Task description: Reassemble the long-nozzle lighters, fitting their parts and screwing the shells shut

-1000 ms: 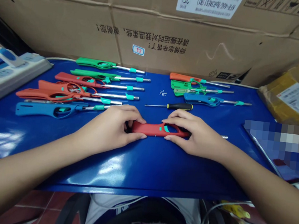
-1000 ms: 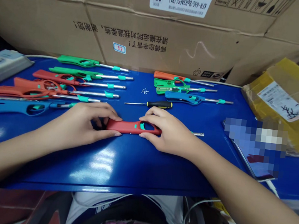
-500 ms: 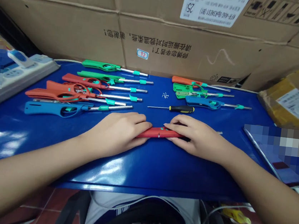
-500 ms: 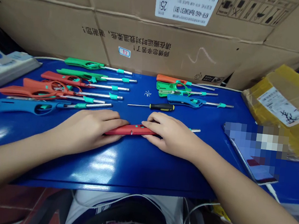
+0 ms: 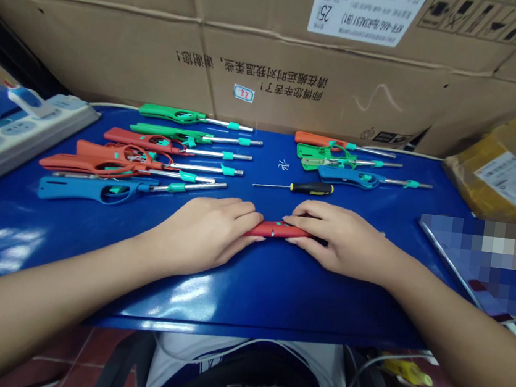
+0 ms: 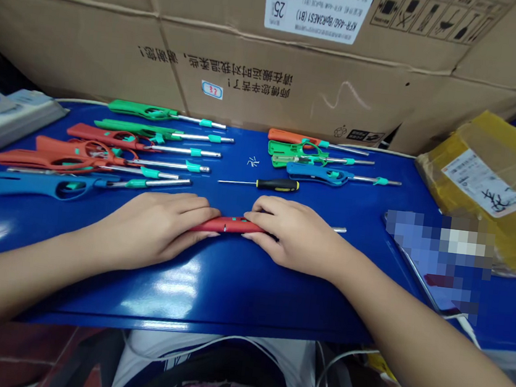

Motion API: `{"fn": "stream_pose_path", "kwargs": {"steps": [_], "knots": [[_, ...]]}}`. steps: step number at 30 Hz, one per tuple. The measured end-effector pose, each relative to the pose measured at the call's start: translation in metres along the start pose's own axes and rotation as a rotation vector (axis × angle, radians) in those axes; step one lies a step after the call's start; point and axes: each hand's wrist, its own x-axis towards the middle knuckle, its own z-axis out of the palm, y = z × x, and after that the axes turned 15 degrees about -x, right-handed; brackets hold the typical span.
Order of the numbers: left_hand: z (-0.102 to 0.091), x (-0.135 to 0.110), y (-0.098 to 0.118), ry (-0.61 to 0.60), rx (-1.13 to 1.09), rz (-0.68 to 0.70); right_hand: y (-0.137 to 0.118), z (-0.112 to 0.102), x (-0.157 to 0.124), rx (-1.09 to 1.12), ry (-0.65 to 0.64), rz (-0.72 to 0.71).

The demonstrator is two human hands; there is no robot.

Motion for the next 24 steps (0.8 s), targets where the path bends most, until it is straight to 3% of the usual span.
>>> {"fn": "stream_pose_path", "kwargs": {"steps": [10,16,20,24], "knots": [[0.000,-0.001,-0.004,-0.006,-0.238,-0.110,0.005,-0.002,-0.001,0.051,0.162,0.015],[0.000,0.002,-0.013,0.155,-0.461,-0.123,0.009,-0.005,0.001,0.092,0.272,0.081],[-0.005,0.004,-0.016,0.262,-0.463,-0.075,0.013,-0.006,0.002,0.092,0.310,0.114],[-0.005,0.001,-0.016,0.276,-0.456,0.002,0.015,-0.007,0.001,0.080,0.309,0.122]]}}
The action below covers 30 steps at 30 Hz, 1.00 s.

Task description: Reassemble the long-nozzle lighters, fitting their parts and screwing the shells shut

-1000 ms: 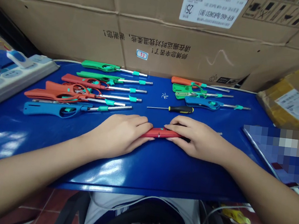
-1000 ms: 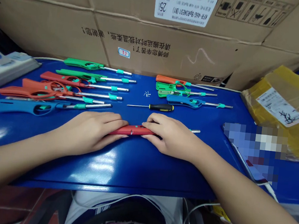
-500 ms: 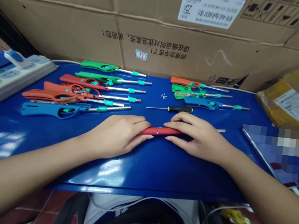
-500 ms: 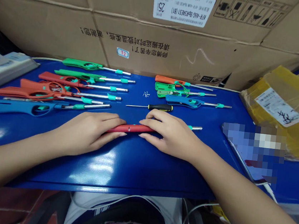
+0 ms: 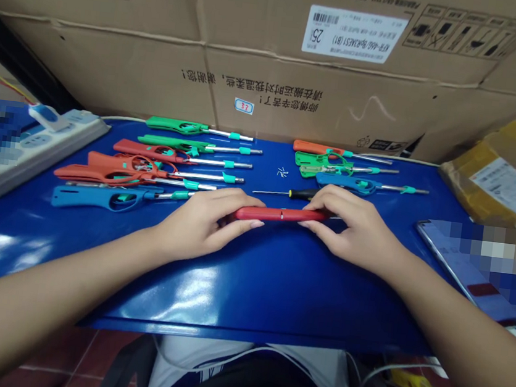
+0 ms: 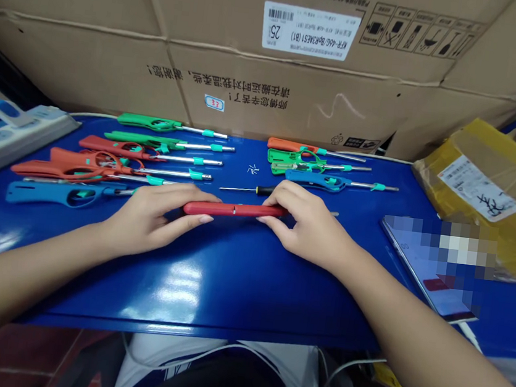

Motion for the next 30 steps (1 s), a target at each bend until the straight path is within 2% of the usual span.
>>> {"fn": "stream_pose_path", "kwargs": {"steps": [3,5,7,9,11,13,15,18,24,30], "knots": [[0.001,-0.002,0.000,-0.004,-0.056,0.013,0.001,0.001,0.000,-0.005,-0.001,-0.004],[0.002,-0.001,0.002,0.029,-0.120,-0.042,0.000,0.002,-0.001,-0.003,0.002,-0.006],[0.003,0.001,0.004,0.096,-0.269,-0.198,0.000,0.003,-0.001,0.000,-0.009,-0.014],[0.006,0.005,0.006,0.148,-0.529,-0.421,-0.002,0.004,-0.002,-0.007,-0.060,-0.035],[0.009,0.008,0.006,0.149,-0.798,-0.622,-0.002,0.006,-0.003,-0.018,-0.130,-0.050],[0.012,0.010,0.004,0.143,-0.958,-0.702,-0.002,0.008,-0.004,-0.016,-0.182,-0.044],[0.015,0.009,0.002,0.171,-0.966,-0.647,-0.001,0.008,-0.004,-0.002,-0.185,-0.032],[0.016,0.006,-0.002,0.207,-0.788,-0.447,0.001,0.007,-0.004,0.004,-0.148,-0.026],[0.014,-0.001,-0.005,0.128,-0.367,-0.206,-0.004,0.005,-0.004,0.010,-0.152,-0.079],[0.014,0.000,-0.004,0.092,-0.290,-0.073,-0.006,0.008,-0.004,0.058,-0.131,-0.136]]}}
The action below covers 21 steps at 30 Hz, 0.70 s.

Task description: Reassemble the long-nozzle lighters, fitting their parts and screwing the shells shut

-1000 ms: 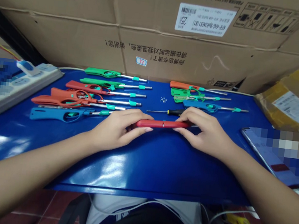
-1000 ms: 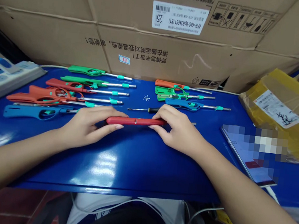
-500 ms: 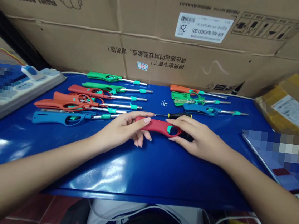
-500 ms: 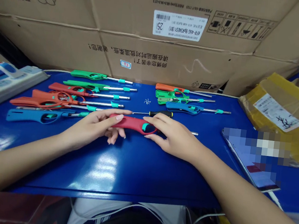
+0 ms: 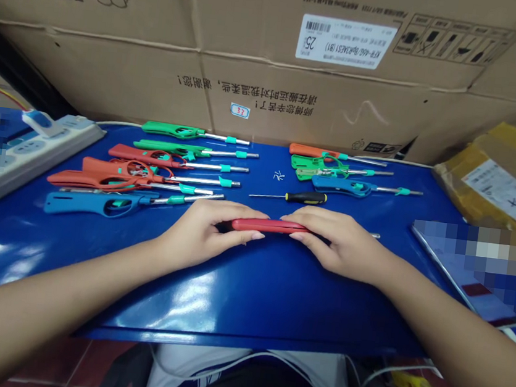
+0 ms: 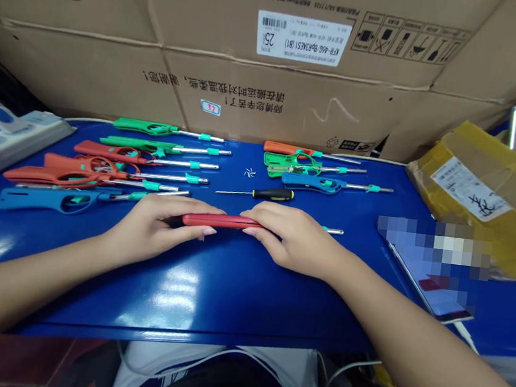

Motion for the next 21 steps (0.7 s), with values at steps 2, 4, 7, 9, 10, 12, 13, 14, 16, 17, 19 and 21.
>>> {"fn": "stream_pose_path", "kwargs": {"steps": [2,4,7,9,10,12,13,14,16,17,19,21], "knots": [[0.001,0.000,0.000,-0.011,-0.007,0.006,0.000,0.000,0.000,0.013,0.004,-0.005],[0.001,0.000,0.001,-0.019,-0.011,-0.002,0.000,0.001,-0.001,0.020,0.003,0.000],[0.002,-0.001,0.002,-0.016,-0.017,-0.044,-0.001,0.001,-0.002,0.010,-0.023,0.023],[0.002,-0.001,0.003,0.001,-0.016,-0.074,-0.002,-0.001,-0.002,-0.013,-0.030,0.049],[0.002,-0.001,0.004,0.016,-0.015,-0.085,-0.002,-0.001,-0.002,-0.032,-0.030,0.069],[0.000,-0.001,0.004,0.056,-0.018,-0.103,0.000,-0.004,-0.002,-0.078,-0.042,0.117],[0.000,-0.001,0.005,0.082,-0.023,-0.111,0.002,-0.005,-0.003,-0.100,-0.058,0.137],[-0.001,-0.001,0.005,0.105,-0.028,-0.117,0.003,-0.005,-0.003,-0.117,-0.079,0.149],[-0.002,-0.001,0.006,0.137,-0.031,-0.124,0.007,-0.006,-0.003,-0.134,-0.121,0.145],[-0.002,-0.002,0.006,0.146,-0.029,-0.125,0.009,-0.006,-0.003,-0.133,-0.133,0.135],[-0.003,-0.002,0.007,0.149,-0.016,-0.127,0.011,-0.006,-0.003,-0.107,-0.145,0.117],[-0.002,-0.002,0.008,0.134,0.015,-0.109,0.012,-0.006,-0.003,-0.070,-0.155,0.104]]}}
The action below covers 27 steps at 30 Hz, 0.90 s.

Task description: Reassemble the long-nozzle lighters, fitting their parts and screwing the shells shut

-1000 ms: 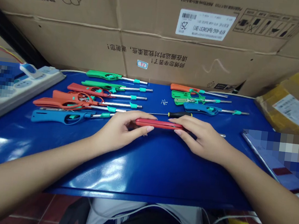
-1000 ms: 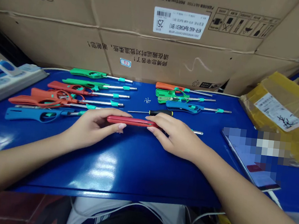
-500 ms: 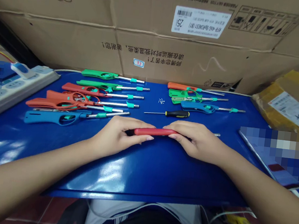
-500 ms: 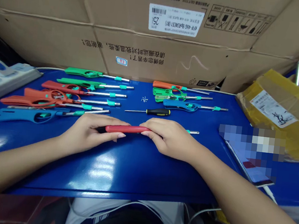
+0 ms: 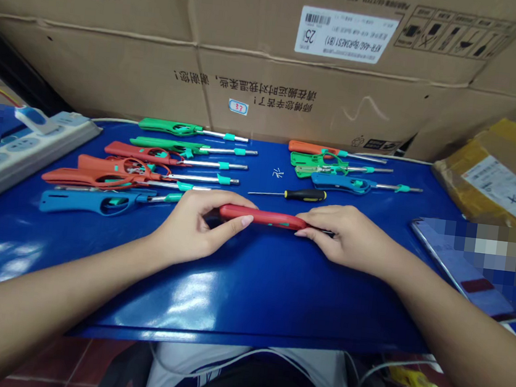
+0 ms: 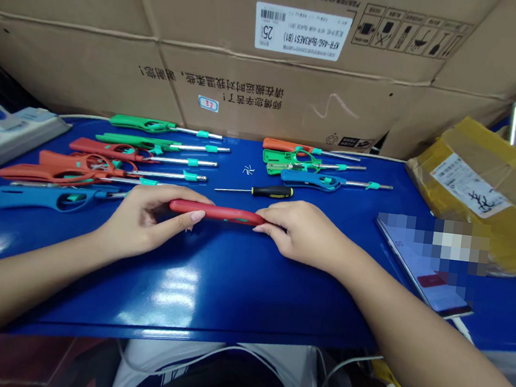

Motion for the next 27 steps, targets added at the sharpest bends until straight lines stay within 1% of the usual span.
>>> {"fn": "stream_pose_path", "kwargs": {"steps": [4,7,11,15,20,24,27], "knots": [[0.0011,0.0009,-0.0006,-0.105,0.073,0.098,-0.0017,-0.0024,-0.0001,0.000,-0.027,-0.023],[0.0014,0.0021,-0.0028,-0.143,0.080,0.113,-0.0052,-0.0043,-0.0002,-0.044,-0.053,-0.008],[0.0012,0.0033,-0.0042,-0.123,0.018,0.055,-0.0085,-0.0032,0.0006,-0.054,-0.070,0.027],[0.0018,0.0035,-0.0035,-0.104,-0.043,0.012,-0.0078,-0.0008,0.0021,-0.012,-0.050,-0.011],[0.0020,0.0029,-0.0024,-0.089,-0.068,0.005,-0.0080,-0.0020,0.0030,0.016,-0.004,-0.043],[0.0021,0.0027,-0.0015,-0.045,-0.073,-0.046,-0.0093,-0.0023,0.0032,0.014,0.033,0.001],[0.0028,0.0023,-0.0015,-0.012,-0.156,-0.107,-0.0079,-0.0004,0.0035,0.035,0.062,0.044]]}}
